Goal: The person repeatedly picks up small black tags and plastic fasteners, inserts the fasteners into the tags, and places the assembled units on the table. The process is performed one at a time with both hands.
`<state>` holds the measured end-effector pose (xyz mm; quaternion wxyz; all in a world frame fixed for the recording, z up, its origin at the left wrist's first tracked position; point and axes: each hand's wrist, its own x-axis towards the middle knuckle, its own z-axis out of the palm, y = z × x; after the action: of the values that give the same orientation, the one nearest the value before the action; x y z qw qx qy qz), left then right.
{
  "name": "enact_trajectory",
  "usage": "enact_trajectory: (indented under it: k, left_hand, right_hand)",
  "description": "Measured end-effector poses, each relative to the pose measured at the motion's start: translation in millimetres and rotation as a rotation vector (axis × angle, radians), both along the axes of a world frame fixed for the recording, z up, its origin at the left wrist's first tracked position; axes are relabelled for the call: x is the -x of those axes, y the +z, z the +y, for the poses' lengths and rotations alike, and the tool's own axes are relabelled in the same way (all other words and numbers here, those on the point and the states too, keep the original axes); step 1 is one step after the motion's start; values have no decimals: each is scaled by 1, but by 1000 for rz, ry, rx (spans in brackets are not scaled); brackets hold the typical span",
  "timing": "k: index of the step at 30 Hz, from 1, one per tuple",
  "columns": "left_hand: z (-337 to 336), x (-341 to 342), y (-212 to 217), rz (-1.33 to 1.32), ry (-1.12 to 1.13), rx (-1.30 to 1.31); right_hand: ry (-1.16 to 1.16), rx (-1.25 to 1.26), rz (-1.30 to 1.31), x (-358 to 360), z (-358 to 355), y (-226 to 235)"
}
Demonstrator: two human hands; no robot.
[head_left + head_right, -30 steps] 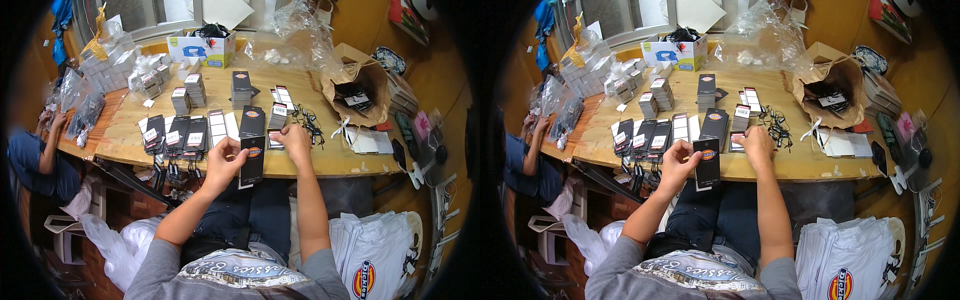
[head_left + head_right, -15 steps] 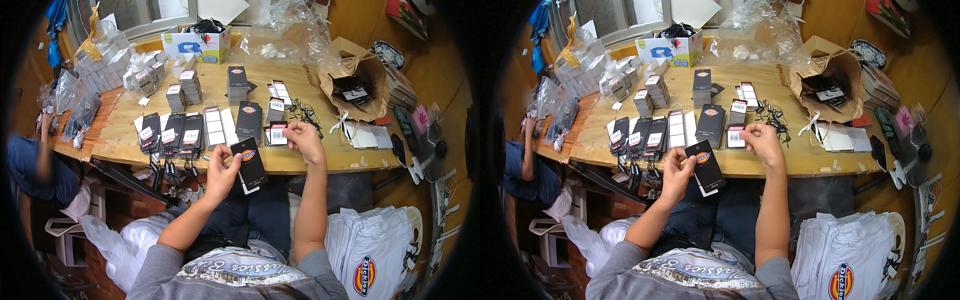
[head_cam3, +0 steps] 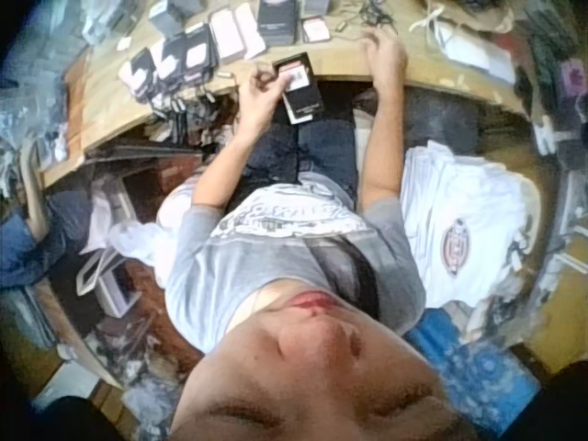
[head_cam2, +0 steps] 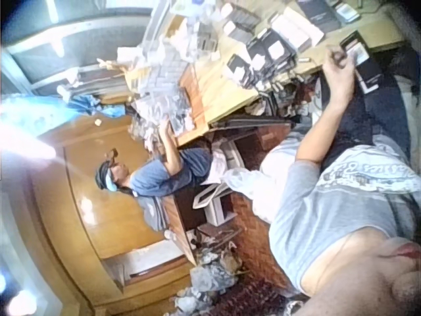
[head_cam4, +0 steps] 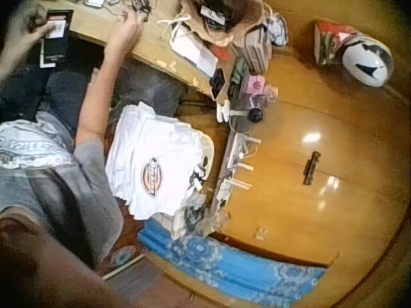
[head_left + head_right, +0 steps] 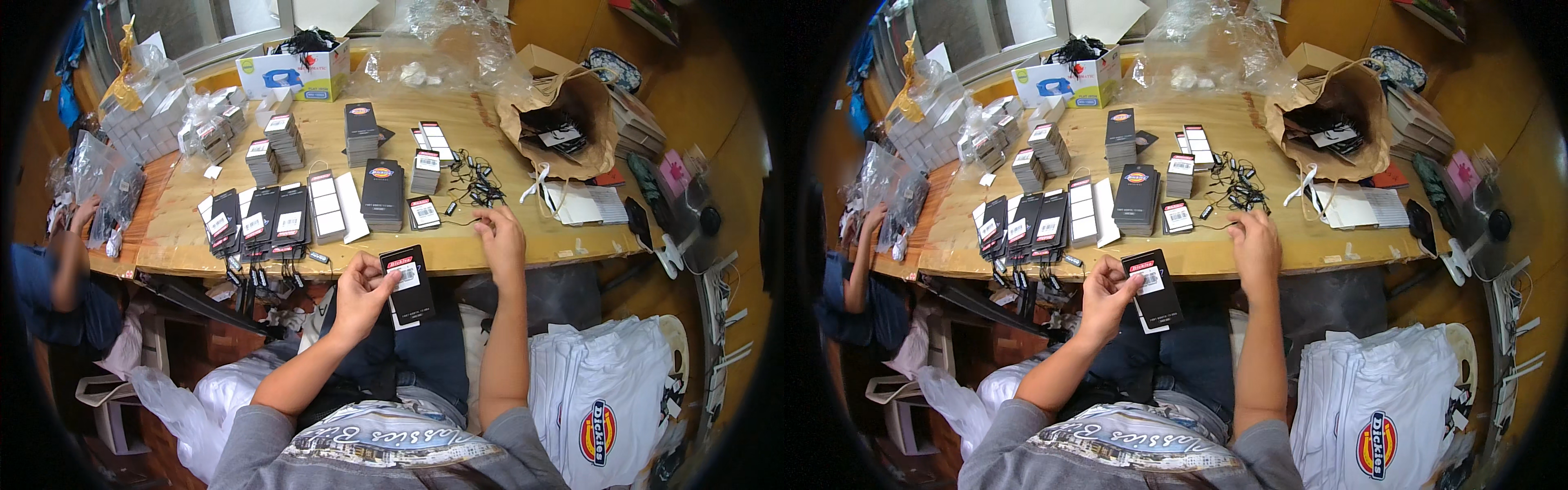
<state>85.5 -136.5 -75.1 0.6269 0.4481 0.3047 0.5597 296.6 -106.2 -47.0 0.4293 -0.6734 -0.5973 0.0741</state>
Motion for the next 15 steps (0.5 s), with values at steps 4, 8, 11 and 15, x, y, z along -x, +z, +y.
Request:
enact_trajectory:
  k: [4,8,11,15]
  left_hand:
    - [-3,-2,1,13,-57,32]
    - [-4,-2,2,23,-83,42]
    - [-5,-1,2,-5,-82,75]
    - [-8,-1,7,15,-93,97]
  right_hand:
    - [57,107,-240,-19,13,-4]
    - [23,113,-307,-14,15,-6]
    - [127,-51,-139,-1,22,-4]
    - [294,-105,-363,8,38,-3]
